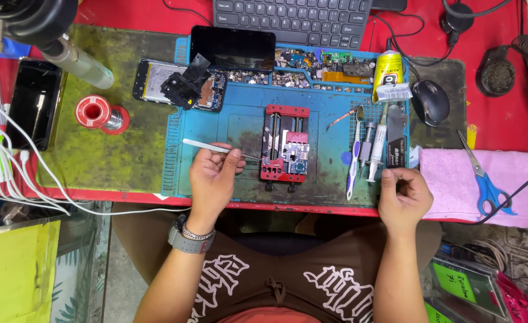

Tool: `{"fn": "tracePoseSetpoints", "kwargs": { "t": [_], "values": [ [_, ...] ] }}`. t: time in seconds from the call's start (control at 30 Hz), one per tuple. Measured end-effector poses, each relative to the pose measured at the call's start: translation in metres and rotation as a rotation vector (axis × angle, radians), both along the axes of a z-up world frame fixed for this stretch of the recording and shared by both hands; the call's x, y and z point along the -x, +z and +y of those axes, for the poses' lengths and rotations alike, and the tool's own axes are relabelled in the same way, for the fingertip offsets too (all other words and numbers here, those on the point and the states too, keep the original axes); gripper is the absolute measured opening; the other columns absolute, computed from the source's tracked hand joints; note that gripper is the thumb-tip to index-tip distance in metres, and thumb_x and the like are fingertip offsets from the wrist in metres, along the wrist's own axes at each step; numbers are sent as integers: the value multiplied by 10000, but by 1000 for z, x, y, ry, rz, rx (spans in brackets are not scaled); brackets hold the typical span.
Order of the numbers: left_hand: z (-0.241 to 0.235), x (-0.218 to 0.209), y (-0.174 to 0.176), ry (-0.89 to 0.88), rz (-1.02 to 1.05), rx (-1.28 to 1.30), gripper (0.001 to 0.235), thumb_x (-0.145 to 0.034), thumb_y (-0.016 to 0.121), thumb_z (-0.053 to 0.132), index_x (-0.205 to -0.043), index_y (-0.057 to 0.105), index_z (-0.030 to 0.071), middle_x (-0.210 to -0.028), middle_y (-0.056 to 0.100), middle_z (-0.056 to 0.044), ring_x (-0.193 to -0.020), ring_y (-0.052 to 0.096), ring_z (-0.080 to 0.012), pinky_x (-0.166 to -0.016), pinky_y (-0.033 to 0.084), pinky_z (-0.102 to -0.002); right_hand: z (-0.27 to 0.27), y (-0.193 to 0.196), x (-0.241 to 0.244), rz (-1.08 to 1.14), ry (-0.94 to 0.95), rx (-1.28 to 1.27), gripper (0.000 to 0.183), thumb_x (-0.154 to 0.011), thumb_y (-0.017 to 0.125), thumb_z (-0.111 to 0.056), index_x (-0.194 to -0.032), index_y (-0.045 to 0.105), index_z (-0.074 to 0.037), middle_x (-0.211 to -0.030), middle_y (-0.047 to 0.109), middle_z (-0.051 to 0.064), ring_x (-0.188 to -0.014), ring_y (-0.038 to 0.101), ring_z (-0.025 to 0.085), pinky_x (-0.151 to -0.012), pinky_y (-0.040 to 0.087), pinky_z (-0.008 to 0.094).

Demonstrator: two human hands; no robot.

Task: The person places a small electronic component on a workbench and secures it in a red clamp. They then use a metal tool to carefully manipulate and adjust parts on the component's circuit board.

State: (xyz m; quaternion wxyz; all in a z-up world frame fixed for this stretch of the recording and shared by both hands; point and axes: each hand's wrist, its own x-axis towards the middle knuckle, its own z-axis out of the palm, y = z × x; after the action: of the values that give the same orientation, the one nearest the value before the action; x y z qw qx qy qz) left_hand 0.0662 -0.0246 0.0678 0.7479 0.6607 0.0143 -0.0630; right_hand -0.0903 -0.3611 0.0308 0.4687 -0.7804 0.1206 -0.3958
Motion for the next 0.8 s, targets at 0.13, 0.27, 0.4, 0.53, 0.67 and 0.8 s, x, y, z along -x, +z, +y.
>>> {"fn": "tracePoseSetpoints", "kwargs": {
  "t": [0.13,0.27,0.4,0.53,0.67,0.8],
  "values": [
    [0,1,-1,6,-8,-4,211,-980,710,93,-1111,596,-27,-826,734,-185,-727,745,-178,-663,657,-277,2,3,0,4,-4,-4,95,-998,781,70,-966,693,82,-736,531,103,-666,530,146,-678,481,295],
    [0,2,-1,24,-21,-5,209,-987,703,98,-1116,594,-25,-826,728,-187,-735,750,-193,-666,661,-287,2,2,0,3,-3,5,96,-994,785,72,-967,694,88,-732,526,110,-661,531,155,-668,478,303],
    [0,2,-4,36,-31,-1,206,-990,702,104,-1115,595,-19,-823,722,-183,-737,742,-185,-668,659,-285,3,5,0,3,3,8,87,-993,779,80,-967,697,87,-726,519,105,-653,524,150,-667,475,303],
    [0,2,0,33,-24,-4,208,-989,704,107,-1114,592,-15,-817,718,-181,-732,738,-182,-663,658,-286,5,7,-1,7,-3,26,99,-988,790,76,-950,699,87,-718,527,112,-648,533,163,-660,476,307],
    [-1,1,2,24,-21,-29,215,-988,705,102,-1111,587,-28,-816,718,-188,-721,734,-181,-648,659,-283,5,7,-1,14,-7,35,100,-983,794,74,-947,702,86,-718,535,117,-650,542,164,-658,479,310],
    [-2,1,3,19,-25,-31,215,-981,715,101,-1104,593,-27,-802,722,-191,-699,728,-171,-627,652,-275,6,10,0,22,-1,44,91,-987,784,85,-948,702,83,-715,526,116,-648,535,169,-668,480,317]
  ]
}}
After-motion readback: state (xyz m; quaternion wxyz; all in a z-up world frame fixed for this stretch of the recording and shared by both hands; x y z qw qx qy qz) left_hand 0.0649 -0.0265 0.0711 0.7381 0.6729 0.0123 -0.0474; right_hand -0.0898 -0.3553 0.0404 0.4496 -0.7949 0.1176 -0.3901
